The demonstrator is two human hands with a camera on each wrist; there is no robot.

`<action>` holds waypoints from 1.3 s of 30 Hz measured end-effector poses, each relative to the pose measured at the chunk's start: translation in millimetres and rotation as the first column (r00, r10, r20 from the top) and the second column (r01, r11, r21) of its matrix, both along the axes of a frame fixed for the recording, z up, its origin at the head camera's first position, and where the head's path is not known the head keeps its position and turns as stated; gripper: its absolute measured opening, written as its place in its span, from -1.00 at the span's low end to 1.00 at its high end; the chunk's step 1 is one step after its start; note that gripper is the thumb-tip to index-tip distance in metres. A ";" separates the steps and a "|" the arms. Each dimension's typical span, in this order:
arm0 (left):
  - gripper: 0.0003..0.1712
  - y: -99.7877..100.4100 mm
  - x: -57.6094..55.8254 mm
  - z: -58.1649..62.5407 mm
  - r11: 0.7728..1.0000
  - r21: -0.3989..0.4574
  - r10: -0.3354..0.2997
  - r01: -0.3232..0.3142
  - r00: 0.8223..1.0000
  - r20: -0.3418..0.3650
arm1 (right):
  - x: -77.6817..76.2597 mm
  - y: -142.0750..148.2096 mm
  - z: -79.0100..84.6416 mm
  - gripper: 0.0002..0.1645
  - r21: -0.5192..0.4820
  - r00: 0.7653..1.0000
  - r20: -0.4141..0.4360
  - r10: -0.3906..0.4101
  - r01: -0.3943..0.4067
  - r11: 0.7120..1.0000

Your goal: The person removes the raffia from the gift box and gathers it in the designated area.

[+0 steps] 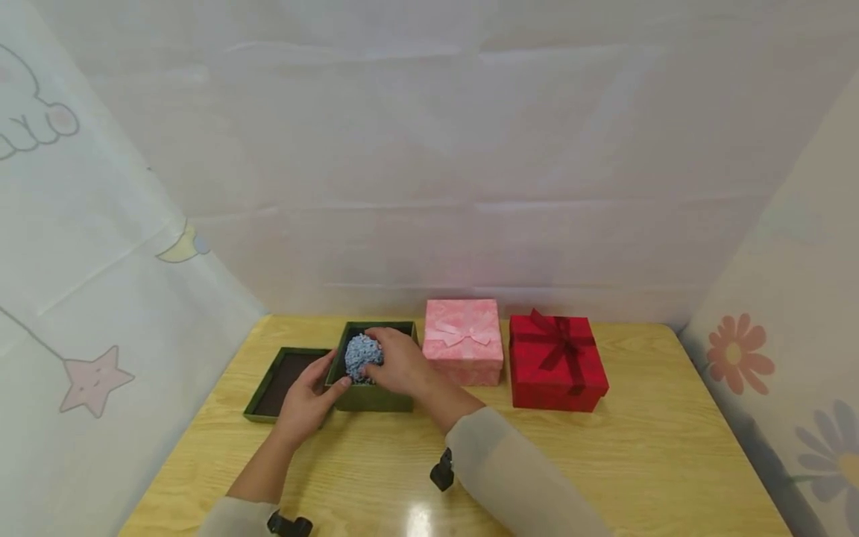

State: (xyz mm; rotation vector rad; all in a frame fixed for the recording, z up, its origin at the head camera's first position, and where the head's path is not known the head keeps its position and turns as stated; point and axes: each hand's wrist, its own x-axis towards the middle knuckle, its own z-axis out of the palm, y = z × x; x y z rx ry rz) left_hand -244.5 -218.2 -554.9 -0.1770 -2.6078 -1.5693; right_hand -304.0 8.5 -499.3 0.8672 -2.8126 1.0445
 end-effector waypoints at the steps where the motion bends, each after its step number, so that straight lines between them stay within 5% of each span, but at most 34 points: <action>1: -0.06 0.0 0.5 0.5 1.000 -0.004 -0.001 0.001 1.000 0.002 | -1.7 -0.8 0.5 -0.18 0.008 1.000 -0.006 0.002 -0.002 1.000; 19: -0.07 0.4 8.7 -1.2 0.999 0.042 0.018 -0.020 0.998 0.055 | -24.9 -22.6 7.2 -0.08 0.112 0.995 0.093 0.044 -0.055 0.992; 31: -0.08 5.4 8.9 -2.4 0.997 0.068 0.020 -0.027 0.995 0.100 | -25.6 -31.6 3.4 -0.07 0.001 0.972 0.221 -0.082 0.084 0.996; 39: -0.06 2.4 11.7 -2.5 0.997 0.067 0.028 -0.031 0.999 0.047 | -25.7 -38.8 0.0 -0.09 0.029 0.954 0.281 -0.107 0.102 0.994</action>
